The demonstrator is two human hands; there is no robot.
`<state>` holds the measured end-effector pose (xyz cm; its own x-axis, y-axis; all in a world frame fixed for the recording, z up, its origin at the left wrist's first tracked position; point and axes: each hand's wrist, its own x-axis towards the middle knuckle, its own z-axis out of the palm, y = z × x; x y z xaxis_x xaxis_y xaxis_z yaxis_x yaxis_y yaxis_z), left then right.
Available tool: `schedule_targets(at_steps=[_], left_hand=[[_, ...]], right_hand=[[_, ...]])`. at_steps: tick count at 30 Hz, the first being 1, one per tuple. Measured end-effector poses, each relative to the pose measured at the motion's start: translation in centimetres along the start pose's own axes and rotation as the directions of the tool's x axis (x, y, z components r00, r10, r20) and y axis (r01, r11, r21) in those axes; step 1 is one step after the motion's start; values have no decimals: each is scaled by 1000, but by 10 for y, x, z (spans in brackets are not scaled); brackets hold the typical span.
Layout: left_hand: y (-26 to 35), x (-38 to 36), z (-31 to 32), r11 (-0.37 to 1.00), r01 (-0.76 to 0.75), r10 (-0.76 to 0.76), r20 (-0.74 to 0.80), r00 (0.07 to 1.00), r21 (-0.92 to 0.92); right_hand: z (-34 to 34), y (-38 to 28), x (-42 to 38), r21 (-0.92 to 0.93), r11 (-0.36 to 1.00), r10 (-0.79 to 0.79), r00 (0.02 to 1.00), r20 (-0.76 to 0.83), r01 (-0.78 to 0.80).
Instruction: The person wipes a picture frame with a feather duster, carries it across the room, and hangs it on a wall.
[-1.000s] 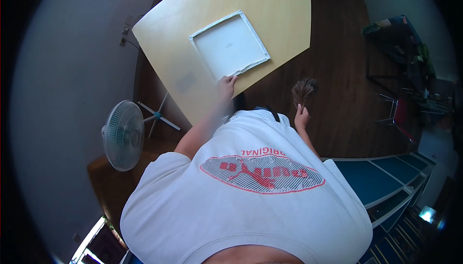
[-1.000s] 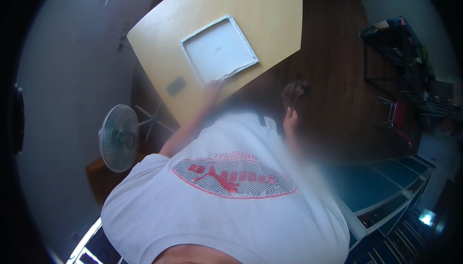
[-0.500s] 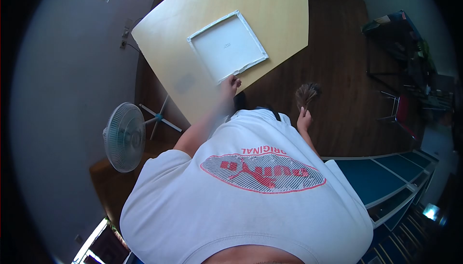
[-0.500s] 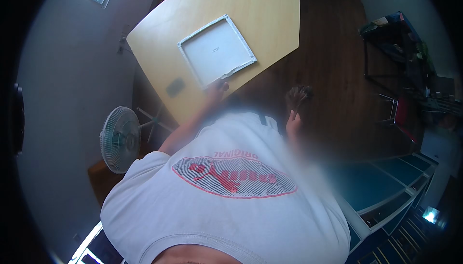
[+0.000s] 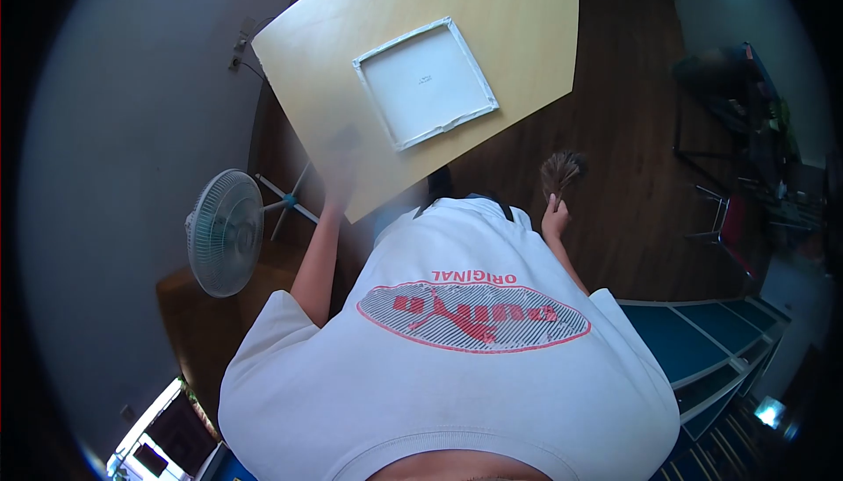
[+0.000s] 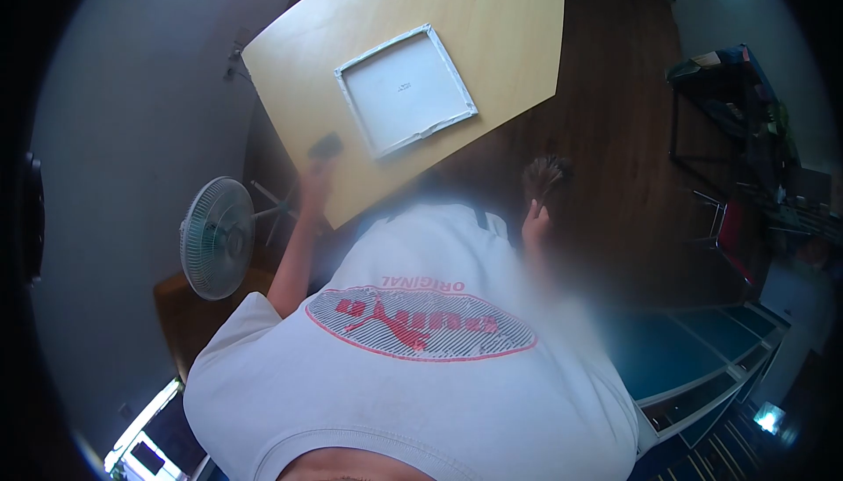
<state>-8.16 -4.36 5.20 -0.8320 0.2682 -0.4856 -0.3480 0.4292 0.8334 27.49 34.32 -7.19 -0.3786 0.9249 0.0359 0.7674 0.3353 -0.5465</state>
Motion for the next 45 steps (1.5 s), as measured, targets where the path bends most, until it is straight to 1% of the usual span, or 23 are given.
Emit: schedule_targets(at_steps=[2, 3, 6, 8, 10, 11, 13, 16, 19, 20, 22, 26, 28, 29, 31, 32, 34, 35, 37, 38, 41, 43, 45], left_hand=[[18, -2, -7, 981, -92, 107, -84, 991, 172], [8, 8, -4, 982, -87, 104, -90, 991, 170], [-48, 48, 23, 703, -426, 567, -88, 819, 569], [12, 25, 59, 840, -267, 315, -24, 949, 472], [24, 31, 87, 835, -266, 231, 131, 964, 483], [27, 38, 100, 835, -269, 236, 129, 963, 480], [13, 64, 126, 618, -566, 540, 229, 810, 545], [9, 87, 152, 501, -657, 586, 338, 736, 563], [8, 104, 161, 452, -652, 523, 411, 747, 609], [10, 106, 162, 446, -659, 526, 419, 740, 605], [13, 107, 160, 603, -591, 462, 369, 806, 536], [14, 101, 151, 529, -616, 553, 313, 772, 584], [3, 103, 146, 627, -530, 537, 176, 825, 571], [-4, 103, 140, 626, -527, 537, 173, 826, 575], [-19, 98, 128, 644, -474, 505, 132, 853, 600], [-19, 91, 122, 646, -464, 500, 124, 857, 606], [-15, 79, 109, 675, -443, 471, 119, 874, 590], [-15, 79, 106, 676, -434, 468, 109, 877, 596], [-9, 84, 107, 685, -457, 472, 132, 872, 568], [-6, 86, 110, 687, -452, 469, 127, 874, 569], [14, 92, 126, 664, -491, 477, 186, 859, 565], [19, 102, 135, 498, -544, 513, 276, 813, 675], [18, 110, 145, 437, -573, 541, 306, 783, 694]], right_hand=[[0, -16, 8, 24, 1000, 15, 1000, 21, -15], [3, -24, 14, 38, 999, -1, 1000, -6, 1], [6, -46, 27, 79, 996, -40, 999, -27, 42], [6, -60, 35, 109, 991, -70, 997, -23, 72], [4, -70, 38, 46, 994, -96, 995, 33, 95], [3, -74, 38, 47, 994, -101, 995, 29, 99], [1, -76, 37, 61, 987, -147, 989, 2, 147], [-9, -69, 30, 40, 994, -100, 994, 54, 97], [-10, -40, 18, -3, 997, -78, 997, 1, 78], [-8, -27, 13, -3, 997, -71, 997, -7, 71], [0, -1, 6, 15, 997, -69, 991, -112, 71], [14, 20, 5, 58, 998, 34, 991, -126, -27], [27, 5, 17, 210, 975, 125, 964, -236, -75], [35, -6, 24, 213, 974, 124, 965, -233, -74], [49, -35, 38, 352, 936, 99, 964, -247, -6], [52, -51, 43, 355, 935, 96, 967, -236, -6], [54, -87, 52, 359, 927, -88, 993, -78, 111], [55, -101, 55, 365, 924, -94, 993, -69, 113], [56, -124, 59, 249, 943, -231, 973, 10, 221], [53, -133, 58, 250, 942, -234, 972, 15, 223], [44, -143, 60, 170, 955, -259, 963, 72, 244], [41, -134, 56, 190, 958, -230, 971, 59, 215], [33, -119, 50, 180, 960, -224, 974, 27, 216]])
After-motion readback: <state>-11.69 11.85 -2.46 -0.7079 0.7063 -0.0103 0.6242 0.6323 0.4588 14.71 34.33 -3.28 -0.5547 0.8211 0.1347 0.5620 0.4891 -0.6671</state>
